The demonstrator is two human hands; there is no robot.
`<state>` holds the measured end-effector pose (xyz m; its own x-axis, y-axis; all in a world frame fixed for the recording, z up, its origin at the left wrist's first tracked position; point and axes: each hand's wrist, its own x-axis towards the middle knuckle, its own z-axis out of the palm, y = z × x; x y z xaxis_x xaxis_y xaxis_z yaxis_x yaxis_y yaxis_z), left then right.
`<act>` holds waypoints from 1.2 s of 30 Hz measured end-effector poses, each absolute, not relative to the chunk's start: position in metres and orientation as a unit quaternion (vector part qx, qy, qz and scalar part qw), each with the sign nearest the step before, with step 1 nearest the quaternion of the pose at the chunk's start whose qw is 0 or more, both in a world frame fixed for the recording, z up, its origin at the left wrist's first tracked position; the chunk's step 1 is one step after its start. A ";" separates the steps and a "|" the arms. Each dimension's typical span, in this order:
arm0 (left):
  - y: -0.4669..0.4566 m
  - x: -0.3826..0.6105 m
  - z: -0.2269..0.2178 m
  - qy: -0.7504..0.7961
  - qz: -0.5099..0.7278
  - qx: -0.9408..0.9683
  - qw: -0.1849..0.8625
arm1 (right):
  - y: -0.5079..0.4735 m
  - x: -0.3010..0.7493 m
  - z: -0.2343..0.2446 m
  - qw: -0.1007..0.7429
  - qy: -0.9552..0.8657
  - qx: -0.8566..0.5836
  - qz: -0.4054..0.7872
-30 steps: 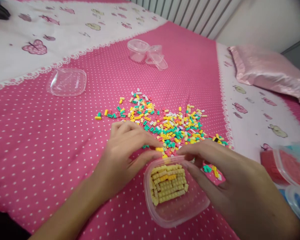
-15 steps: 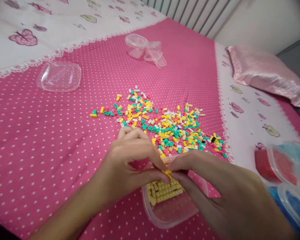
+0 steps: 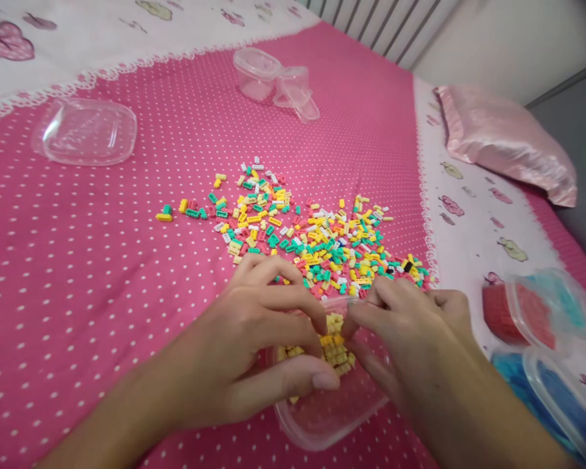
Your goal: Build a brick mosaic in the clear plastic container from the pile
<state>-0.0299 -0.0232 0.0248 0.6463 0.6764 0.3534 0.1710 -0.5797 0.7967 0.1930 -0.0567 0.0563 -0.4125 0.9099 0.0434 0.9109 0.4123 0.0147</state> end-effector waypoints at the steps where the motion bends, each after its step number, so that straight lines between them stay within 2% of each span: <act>1: -0.024 -0.030 0.025 0.256 0.332 0.824 0.380 | -0.057 0.193 0.055 0.014 -0.837 -0.547 -0.026; 11: -0.024 -0.031 0.025 0.252 0.310 0.840 0.366 | -0.059 0.175 0.055 -0.023 -0.813 -0.573 -0.102; 17: -0.023 -0.030 0.022 0.226 0.290 0.848 0.382 | -0.058 0.182 0.048 0.052 -0.814 -0.574 -0.072; 26: -0.021 -0.028 0.020 0.209 0.289 0.869 0.342 | -0.058 0.173 0.055 0.014 -0.800 -0.595 -0.079; 32: -0.021 -0.028 0.022 0.201 0.292 0.883 0.308 | -0.056 0.177 0.048 0.038 -0.823 -0.560 -0.090; 36: -0.021 -0.029 0.027 0.198 0.272 0.896 0.289 | -0.058 0.171 0.045 0.040 -0.794 -0.597 -0.108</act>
<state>-0.0289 -0.0209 0.0266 0.7729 0.5131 0.3732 0.1983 -0.7542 0.6260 0.1714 -0.0585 0.0446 -0.2835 0.9394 0.1926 0.9568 0.2636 0.1228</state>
